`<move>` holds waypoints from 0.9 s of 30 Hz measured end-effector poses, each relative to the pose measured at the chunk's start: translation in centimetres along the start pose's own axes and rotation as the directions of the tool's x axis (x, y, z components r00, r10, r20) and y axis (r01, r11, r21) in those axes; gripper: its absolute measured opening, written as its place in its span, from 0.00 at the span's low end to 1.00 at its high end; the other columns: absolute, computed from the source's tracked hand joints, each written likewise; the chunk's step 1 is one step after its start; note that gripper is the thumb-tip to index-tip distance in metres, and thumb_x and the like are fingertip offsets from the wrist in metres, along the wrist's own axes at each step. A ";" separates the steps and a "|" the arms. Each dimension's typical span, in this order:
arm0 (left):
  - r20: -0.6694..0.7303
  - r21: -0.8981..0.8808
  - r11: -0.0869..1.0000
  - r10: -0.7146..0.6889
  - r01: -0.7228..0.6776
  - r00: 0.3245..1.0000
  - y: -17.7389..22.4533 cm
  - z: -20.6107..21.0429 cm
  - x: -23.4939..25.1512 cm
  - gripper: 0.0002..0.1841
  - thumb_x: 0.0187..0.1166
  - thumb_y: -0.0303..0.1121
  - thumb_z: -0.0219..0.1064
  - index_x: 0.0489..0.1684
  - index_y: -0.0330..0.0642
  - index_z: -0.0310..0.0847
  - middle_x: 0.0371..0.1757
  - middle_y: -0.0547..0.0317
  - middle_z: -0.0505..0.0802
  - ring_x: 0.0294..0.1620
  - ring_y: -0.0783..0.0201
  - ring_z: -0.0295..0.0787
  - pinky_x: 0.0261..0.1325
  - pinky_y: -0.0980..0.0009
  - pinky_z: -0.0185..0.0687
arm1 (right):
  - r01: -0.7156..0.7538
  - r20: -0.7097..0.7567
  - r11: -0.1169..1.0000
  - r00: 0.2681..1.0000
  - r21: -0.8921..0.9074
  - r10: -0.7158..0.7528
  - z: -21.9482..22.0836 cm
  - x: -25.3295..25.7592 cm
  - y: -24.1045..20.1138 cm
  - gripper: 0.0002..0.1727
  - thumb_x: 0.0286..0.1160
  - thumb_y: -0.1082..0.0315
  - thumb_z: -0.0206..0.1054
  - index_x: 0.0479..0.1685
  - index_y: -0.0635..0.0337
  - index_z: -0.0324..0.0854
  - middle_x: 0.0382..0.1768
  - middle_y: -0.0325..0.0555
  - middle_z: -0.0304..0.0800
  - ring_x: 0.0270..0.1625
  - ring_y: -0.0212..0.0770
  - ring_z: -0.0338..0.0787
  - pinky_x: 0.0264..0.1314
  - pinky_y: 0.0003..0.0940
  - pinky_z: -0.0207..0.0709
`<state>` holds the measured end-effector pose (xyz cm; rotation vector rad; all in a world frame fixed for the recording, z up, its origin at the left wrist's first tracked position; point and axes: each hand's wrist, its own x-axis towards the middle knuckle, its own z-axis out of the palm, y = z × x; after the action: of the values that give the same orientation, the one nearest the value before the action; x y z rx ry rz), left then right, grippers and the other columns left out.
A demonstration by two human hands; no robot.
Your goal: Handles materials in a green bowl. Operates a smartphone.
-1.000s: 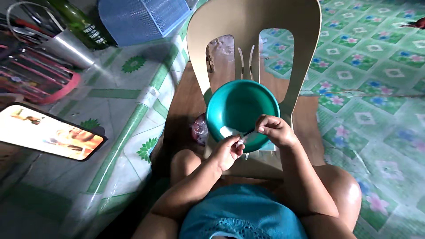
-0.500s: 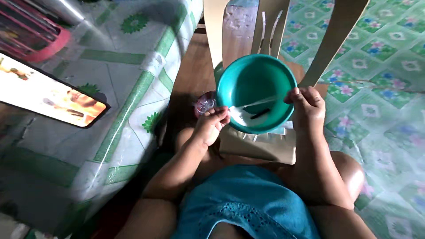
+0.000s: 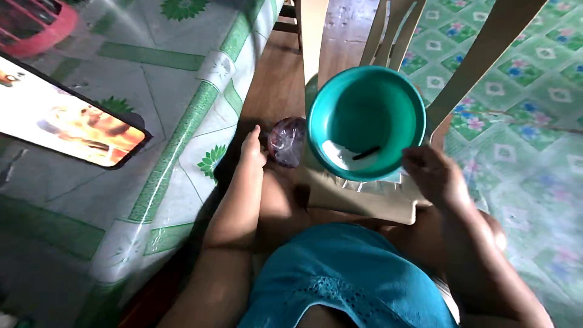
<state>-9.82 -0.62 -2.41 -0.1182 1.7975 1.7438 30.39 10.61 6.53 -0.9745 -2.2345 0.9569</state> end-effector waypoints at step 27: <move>0.240 0.233 0.529 0.782 -0.816 0.576 -1.8 0.8 -3.0 0.24 0.85 0.38 0.64 0.73 0.31 0.74 0.70 0.42 0.85 0.69 0.60 0.82 0.70 0.66 0.78 | 0.187 0.423 0.820 0.903 -0.541 0.074 4.6 -6.5 4.8 0.22 0.85 0.49 0.60 0.59 0.55 0.90 0.61 0.53 0.91 0.68 0.58 0.86 0.72 0.65 0.70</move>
<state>-6.31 -1.16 -2.50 1.1146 2.1962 1.9077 33.21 6.08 -1.08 -0.9938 -3.0169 0.4895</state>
